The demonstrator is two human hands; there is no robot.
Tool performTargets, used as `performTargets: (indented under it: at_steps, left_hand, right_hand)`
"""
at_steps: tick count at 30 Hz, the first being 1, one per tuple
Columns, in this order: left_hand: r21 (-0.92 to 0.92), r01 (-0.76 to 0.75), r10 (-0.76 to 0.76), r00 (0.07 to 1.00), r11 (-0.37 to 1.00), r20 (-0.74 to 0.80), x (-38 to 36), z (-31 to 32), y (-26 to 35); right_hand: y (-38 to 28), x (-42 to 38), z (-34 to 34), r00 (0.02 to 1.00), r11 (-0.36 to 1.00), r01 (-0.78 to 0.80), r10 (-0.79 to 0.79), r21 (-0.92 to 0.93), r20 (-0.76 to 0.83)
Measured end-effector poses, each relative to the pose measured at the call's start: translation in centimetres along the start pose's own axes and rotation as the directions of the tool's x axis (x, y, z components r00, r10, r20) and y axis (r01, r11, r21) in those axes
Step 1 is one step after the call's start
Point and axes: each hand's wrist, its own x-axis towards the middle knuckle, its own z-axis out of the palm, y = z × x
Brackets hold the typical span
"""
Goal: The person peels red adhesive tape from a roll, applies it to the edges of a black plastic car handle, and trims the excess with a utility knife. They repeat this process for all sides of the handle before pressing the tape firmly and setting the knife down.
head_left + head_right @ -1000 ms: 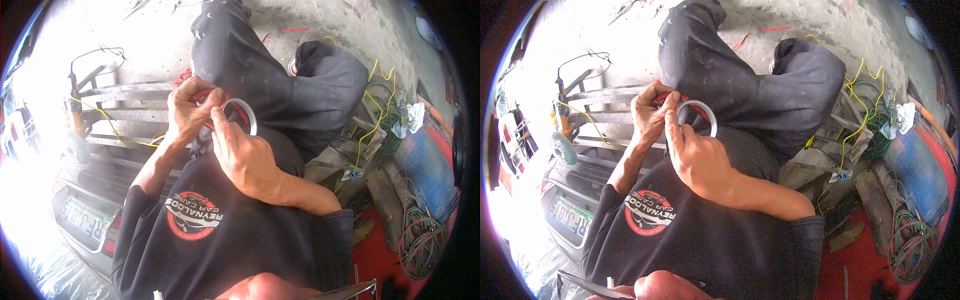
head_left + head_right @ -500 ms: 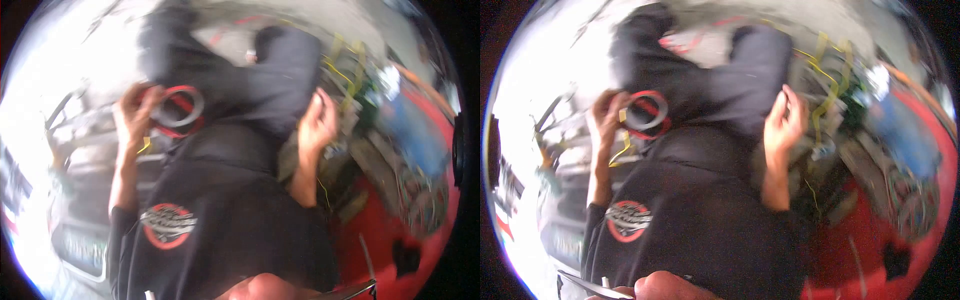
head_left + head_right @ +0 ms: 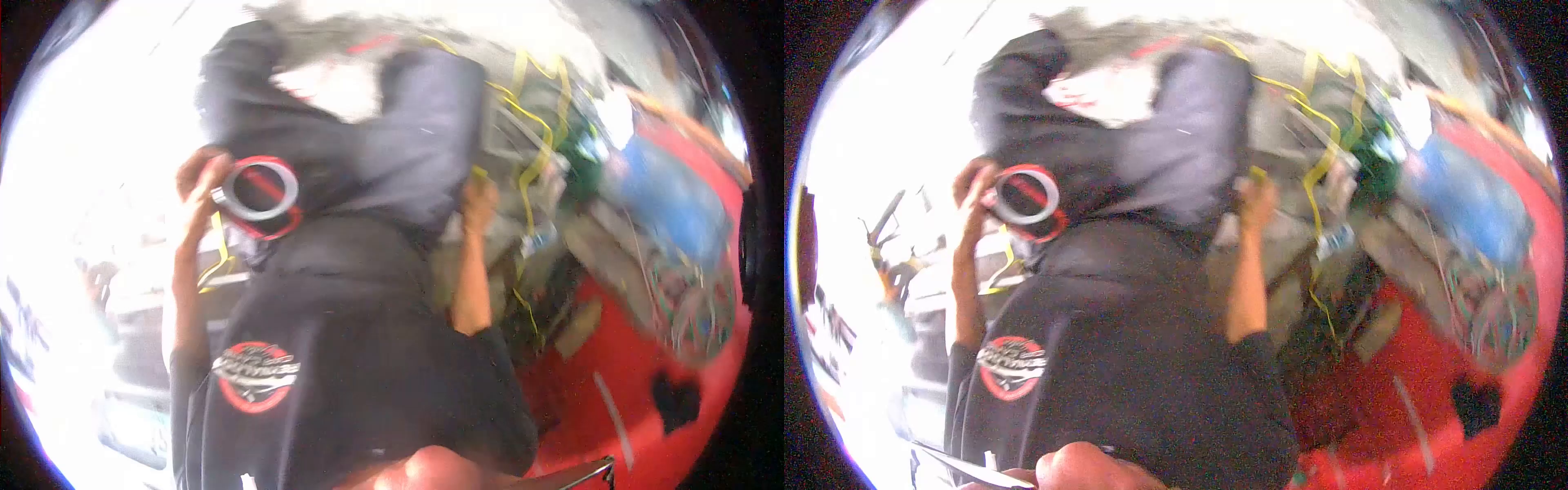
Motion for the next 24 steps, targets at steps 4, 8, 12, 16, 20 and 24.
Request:
performTargets:
  at_steps: [4,8,12,16,20,24]
  left_hand:
    - [-0.026,-0.025,0.027,0.994,0.999,0.105,-0.2,0.3,1.1]
    - [0.076,-0.094,0.084,0.989,0.993,0.123,0.1,0.9,1.8]
    - [0.151,-0.223,0.205,0.971,0.963,0.125,0.6,1.8,1.5]
    - [0.191,-0.277,0.251,0.957,0.942,0.146,0.0,2.4,3.1]
    - [0.215,-0.32,0.278,0.939,0.923,0.204,0.6,2.9,2.6]
    - [0.193,-0.371,0.324,0.916,0.908,0.237,1.1,3.2,2.9]
  right_hand:
    - [-4.0,4.2,-7.0,0.964,0.98,-0.151,0.175,0.129,-0.198]
    - [-18.5,6.5,-15.1,0.986,0.933,0.151,-0.121,0.325,-0.111]
    - [-29.7,5.6,-13.5,0.617,0.638,0.728,-0.769,0.251,0.166]
    - [-34.8,5.5,-10.4,0.329,0.49,0.812,-0.833,0.316,0.445]
    - [-36.9,5.2,-9.4,0.229,0.386,0.883,-0.851,0.266,0.473]
    - [-37.5,5.1,-9.5,0.152,0.324,0.919,-0.815,0.223,0.559]
